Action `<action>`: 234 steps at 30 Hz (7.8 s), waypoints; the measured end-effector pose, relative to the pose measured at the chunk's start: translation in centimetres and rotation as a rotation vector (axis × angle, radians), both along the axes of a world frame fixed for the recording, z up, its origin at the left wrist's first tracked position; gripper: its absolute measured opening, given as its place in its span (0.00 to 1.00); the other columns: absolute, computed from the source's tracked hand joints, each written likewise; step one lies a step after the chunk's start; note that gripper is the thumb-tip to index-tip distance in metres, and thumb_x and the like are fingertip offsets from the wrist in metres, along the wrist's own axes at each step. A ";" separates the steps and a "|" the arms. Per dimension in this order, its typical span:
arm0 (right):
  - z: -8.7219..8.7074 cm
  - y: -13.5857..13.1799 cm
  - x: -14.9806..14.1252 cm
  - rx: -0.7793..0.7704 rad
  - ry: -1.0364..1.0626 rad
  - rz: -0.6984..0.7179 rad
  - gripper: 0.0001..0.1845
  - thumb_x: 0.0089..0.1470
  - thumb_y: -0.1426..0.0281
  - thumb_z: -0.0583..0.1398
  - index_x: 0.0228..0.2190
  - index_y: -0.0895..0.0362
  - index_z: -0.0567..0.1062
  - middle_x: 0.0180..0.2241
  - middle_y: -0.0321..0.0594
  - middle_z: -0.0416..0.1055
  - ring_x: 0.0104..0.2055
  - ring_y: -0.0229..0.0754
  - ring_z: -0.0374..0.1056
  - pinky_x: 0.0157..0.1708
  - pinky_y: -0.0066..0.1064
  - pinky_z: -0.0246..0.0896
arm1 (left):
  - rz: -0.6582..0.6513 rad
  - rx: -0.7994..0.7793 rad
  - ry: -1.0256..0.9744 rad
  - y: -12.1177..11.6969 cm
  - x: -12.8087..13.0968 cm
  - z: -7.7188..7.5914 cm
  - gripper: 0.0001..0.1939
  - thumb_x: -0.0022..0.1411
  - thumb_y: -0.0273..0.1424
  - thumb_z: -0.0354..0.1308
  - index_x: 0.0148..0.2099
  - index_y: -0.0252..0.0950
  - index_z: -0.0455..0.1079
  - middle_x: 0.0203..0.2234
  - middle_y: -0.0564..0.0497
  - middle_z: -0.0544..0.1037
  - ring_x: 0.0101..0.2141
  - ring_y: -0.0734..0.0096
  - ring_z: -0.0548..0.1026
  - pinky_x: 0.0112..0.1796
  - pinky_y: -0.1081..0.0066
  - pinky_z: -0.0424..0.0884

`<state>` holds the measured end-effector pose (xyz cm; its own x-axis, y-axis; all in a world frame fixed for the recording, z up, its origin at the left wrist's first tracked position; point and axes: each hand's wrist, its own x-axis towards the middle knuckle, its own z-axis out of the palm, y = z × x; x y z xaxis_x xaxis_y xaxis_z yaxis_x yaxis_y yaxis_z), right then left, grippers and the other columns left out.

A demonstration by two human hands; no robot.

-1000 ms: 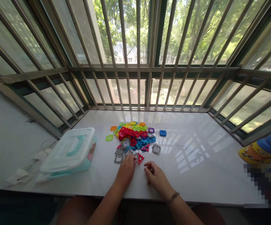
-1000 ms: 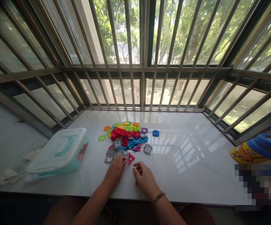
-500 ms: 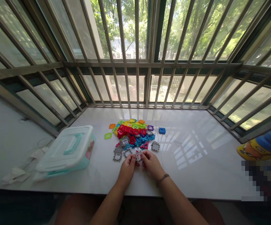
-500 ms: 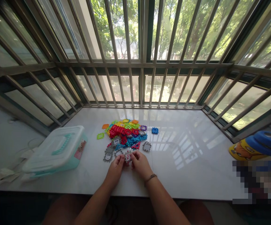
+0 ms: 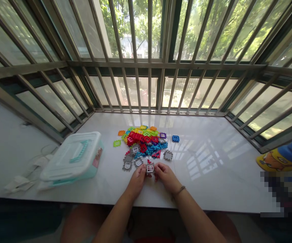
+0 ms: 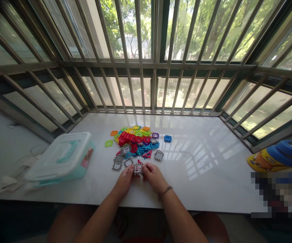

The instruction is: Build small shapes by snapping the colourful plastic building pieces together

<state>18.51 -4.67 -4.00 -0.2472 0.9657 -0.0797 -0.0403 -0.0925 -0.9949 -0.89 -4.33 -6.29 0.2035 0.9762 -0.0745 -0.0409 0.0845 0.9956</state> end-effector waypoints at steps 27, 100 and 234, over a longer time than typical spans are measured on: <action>-0.4 -0.3 -0.6 0.033 -0.085 0.009 0.27 0.68 0.41 0.62 0.37 0.53 0.74 0.29 0.35 0.75 0.26 0.40 0.71 0.28 0.31 0.66 | 0.013 -0.018 0.038 -0.3 0.3 1.4 0.32 0.71 0.63 0.55 0.40 0.38 0.76 0.32 0.49 0.80 0.33 0.63 0.77 0.39 0.66 0.74; -1.4 -0.5 -0.7 0.101 -0.055 -0.190 0.27 0.58 0.43 0.72 0.37 0.51 0.72 0.28 0.33 0.71 0.29 0.42 0.66 0.31 0.34 0.62 | 0.071 0.053 0.275 -0.4 -7.7 0.9 0.32 0.60 0.49 0.74 0.61 0.40 0.80 0.34 0.52 0.81 0.32 0.64 0.81 0.37 0.66 0.79; -3.6 1.5 12.2 0.490 -1.067 -0.762 0.27 0.68 0.51 0.62 0.55 0.59 0.78 0.50 0.58 0.76 0.54 0.60 0.69 0.59 0.53 0.67 | -0.012 0.385 0.630 -2.6 -3.6 1.4 0.13 0.74 0.42 0.58 0.46 0.43 0.82 0.35 0.49 0.86 0.34 0.63 0.82 0.38 0.66 0.78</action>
<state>30.73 -3.14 -7.63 0.3096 0.8175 0.4856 0.8646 -0.0296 -0.5015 -4.46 -6.90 -4.87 0.2463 0.9548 0.1664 0.5471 -0.2787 0.7893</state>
